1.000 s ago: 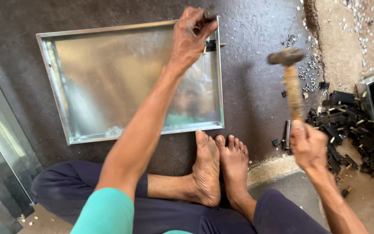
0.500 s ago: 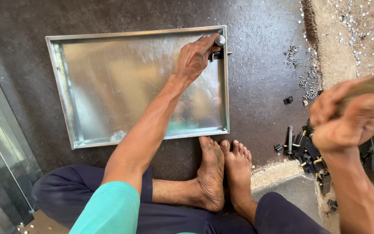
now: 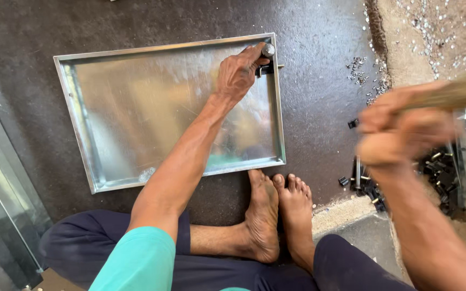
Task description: The person is assembling metal frames by attaching small black metal brackets to the corners. They use a hammer to drive nails into the brackets, securing them to the frame. The person works on multiple frames, stacking completed ones aside.
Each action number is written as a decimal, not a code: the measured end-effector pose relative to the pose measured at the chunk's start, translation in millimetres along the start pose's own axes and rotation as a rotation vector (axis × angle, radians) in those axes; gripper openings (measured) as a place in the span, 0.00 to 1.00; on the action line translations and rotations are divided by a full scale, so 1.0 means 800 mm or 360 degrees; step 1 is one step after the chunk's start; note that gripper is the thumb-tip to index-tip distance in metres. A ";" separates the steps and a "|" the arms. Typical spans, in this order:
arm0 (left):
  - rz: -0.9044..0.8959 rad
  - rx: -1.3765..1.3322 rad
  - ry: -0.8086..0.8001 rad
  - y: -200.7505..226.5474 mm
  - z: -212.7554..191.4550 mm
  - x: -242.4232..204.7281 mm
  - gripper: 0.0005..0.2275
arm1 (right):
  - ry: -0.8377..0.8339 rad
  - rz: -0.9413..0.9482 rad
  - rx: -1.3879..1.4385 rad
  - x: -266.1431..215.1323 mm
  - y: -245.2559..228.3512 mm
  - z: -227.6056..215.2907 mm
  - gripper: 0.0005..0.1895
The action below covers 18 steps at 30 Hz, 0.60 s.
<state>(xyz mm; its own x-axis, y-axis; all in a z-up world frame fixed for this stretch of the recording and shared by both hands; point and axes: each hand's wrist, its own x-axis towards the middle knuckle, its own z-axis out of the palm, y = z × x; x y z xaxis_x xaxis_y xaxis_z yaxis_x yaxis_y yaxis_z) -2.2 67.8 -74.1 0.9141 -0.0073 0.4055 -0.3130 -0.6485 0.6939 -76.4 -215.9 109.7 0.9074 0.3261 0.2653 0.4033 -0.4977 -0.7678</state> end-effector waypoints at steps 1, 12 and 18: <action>0.0023 0.0042 -0.0004 0.002 0.000 -0.003 0.15 | -0.0131 0.0112 -0.0152 -0.011 0.004 0.014 0.28; 0.0358 -0.0261 -0.0103 0.076 -0.069 0.015 0.18 | -0.0431 0.0845 -0.1200 -0.193 0.029 -0.099 0.21; 0.0122 0.0118 -0.0333 0.046 -0.063 0.018 0.05 | -0.0313 0.0171 -0.0966 -0.156 0.062 -0.128 0.12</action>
<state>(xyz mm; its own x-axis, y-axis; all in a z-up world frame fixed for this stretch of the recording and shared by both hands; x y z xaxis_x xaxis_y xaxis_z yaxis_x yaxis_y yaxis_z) -13.9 82.4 -12.7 0.9242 -0.2117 0.3178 -0.3711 -0.6940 0.6170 -157.2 -363.7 98.5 0.9311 0.3615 0.0491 0.3588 -0.8830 -0.3026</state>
